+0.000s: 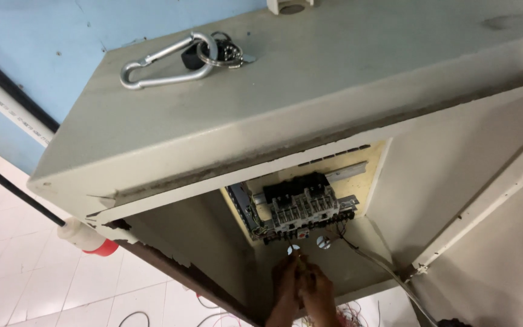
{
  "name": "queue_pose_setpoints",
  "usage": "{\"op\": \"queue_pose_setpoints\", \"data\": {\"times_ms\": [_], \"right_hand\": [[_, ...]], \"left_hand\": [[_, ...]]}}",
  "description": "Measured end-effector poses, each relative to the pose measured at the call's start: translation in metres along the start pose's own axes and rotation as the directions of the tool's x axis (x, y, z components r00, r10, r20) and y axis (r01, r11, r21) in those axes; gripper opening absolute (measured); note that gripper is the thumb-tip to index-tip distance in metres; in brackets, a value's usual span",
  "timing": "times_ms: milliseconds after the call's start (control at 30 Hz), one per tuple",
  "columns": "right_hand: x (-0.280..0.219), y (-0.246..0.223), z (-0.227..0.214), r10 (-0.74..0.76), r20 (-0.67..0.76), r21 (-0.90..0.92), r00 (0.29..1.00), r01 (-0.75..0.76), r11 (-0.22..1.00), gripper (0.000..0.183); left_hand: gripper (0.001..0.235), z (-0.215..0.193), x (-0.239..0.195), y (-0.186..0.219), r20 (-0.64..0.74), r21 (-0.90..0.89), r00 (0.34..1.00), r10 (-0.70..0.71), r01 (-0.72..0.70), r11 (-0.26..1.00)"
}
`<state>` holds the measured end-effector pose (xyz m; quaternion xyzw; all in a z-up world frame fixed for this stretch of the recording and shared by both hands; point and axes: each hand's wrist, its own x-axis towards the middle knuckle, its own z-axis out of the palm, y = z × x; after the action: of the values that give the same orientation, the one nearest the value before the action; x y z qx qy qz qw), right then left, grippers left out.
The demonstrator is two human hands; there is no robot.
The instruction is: The person uses a green-handled screwdriver to tighten screws on a contactor inside an open electrical panel. They work methodically across multiple terminals, occasionally adjusting their grip and repositioning the tool to reach different screws.
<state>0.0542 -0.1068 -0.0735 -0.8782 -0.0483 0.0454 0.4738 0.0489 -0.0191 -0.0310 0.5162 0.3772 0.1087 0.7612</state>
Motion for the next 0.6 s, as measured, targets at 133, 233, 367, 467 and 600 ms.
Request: {"op": "queue_pose_setpoints", "data": {"times_ms": [133, 233, 367, 467, 600], "right_hand": [[0.010, 0.024, 0.000, 0.235, 0.631, 0.733, 0.739, -0.668, 0.130, 0.034], [-0.009, 0.014, -0.003, 0.255, 0.371, 0.605, 0.893, -0.441, 0.663, 0.033], [-0.010, 0.016, 0.012, 0.087, 0.051, 0.103, 0.995, -0.092, 0.990, 0.047], [-0.009, -0.017, -0.018, 0.266, 0.697, 0.680, 0.666, -0.731, 0.047, 0.041], [0.001, 0.046, 0.017, 0.062, 0.771, 0.637, 0.634, -0.770, -0.049, 0.029]], "left_hand": [[0.031, 0.002, -0.004, -0.002, 0.159, -0.218, 0.964, -0.213, 0.245, 0.945], [0.021, -0.001, 0.001, -0.008, 0.138, -0.272, 0.962, -0.235, 0.265, 0.925], [0.044, -0.003, -0.044, 0.037, 0.159, 0.085, 0.982, -0.103, 0.090, 0.992], [0.039, -0.004, 0.006, -0.023, 0.270, -0.365, 0.920, -0.286, 0.372, 0.853], [0.031, -0.006, 0.007, -0.018, 0.113, -0.282, 0.973, -0.201, 0.226, 0.932]]}}
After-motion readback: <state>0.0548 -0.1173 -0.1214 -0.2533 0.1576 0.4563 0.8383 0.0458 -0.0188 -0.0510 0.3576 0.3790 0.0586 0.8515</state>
